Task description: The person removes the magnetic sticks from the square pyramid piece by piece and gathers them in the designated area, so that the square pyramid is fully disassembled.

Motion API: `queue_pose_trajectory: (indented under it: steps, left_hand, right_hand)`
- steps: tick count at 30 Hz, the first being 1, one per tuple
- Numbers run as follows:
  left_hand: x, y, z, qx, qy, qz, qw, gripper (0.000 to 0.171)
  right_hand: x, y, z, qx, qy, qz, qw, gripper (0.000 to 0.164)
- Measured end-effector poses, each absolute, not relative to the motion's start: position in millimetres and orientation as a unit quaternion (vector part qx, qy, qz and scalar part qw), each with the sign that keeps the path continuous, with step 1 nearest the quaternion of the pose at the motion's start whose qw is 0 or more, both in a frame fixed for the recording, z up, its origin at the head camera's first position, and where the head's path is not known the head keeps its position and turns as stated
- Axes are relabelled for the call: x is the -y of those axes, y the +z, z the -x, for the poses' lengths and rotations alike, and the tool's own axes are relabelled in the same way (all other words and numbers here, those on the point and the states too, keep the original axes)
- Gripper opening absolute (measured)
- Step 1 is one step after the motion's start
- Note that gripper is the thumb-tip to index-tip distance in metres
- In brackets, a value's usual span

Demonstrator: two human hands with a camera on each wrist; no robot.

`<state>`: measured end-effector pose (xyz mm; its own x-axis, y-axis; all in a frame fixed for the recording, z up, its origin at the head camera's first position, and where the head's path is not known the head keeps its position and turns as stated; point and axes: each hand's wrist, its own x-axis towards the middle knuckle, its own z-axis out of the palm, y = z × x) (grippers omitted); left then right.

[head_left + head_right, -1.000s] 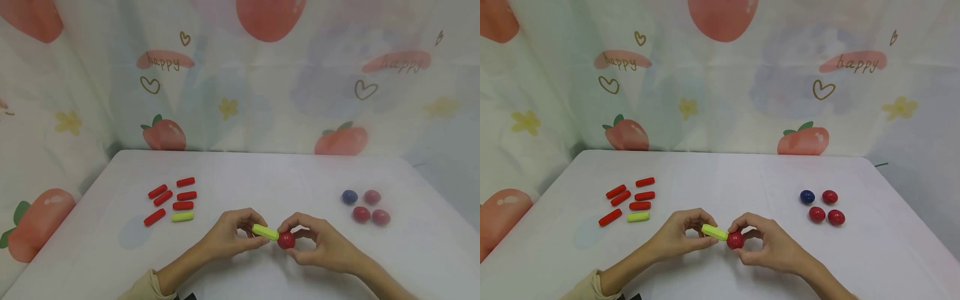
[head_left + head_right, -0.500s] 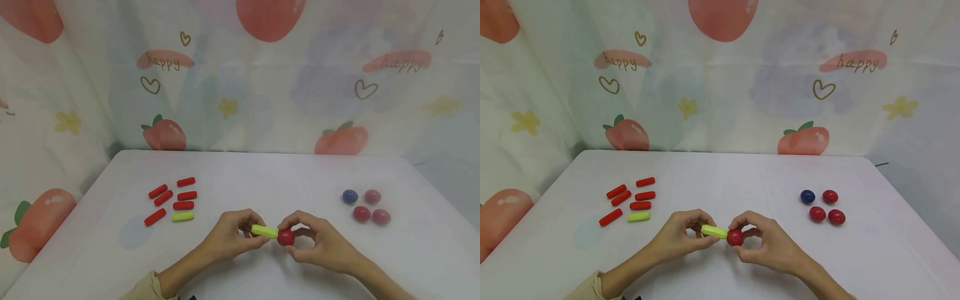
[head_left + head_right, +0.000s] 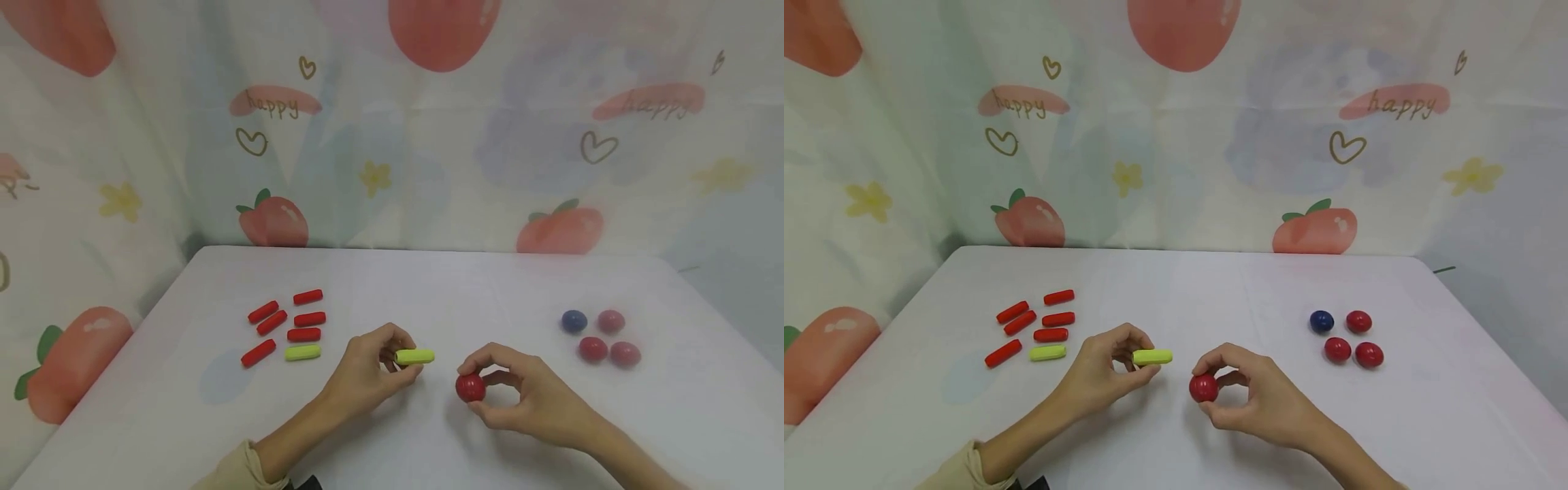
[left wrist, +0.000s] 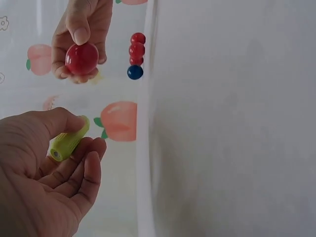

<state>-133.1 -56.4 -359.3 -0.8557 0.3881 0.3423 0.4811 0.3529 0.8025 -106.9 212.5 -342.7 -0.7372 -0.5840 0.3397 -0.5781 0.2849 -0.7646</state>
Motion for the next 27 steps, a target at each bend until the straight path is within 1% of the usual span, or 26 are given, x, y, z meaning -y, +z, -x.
queue_pose_trajectory:
  steps: [7,13,15,19,24,27]
  left_hand:
    - [68,-364,146,0.837,-0.497,0.220,0.065,0.024]
    - [85,-361,159,0.858,-0.472,0.177,0.094,0.026]
    - [91,-360,163,0.868,-0.459,0.164,0.101,0.026]
    - [104,-359,172,0.891,-0.423,0.131,0.101,0.027]
    - [115,-355,180,0.927,-0.352,0.089,0.093,0.031]
    - [118,-352,183,0.947,-0.298,0.076,0.090,0.033]
  right_hand:
    - [-246,-343,109,-0.840,-0.444,0.309,-0.027,0.043]
    - [-278,-347,106,-0.854,-0.426,0.289,-0.072,0.047]
    - [-289,-349,104,-0.865,-0.415,0.270,-0.078,0.049]
    - [-307,-351,100,-0.897,-0.384,0.209,-0.068,0.047]
    - [-324,-353,95,-0.916,-0.359,0.171,-0.058,0.045]
    - [-330,-353,93,-0.933,-0.332,0.130,-0.041,0.047]
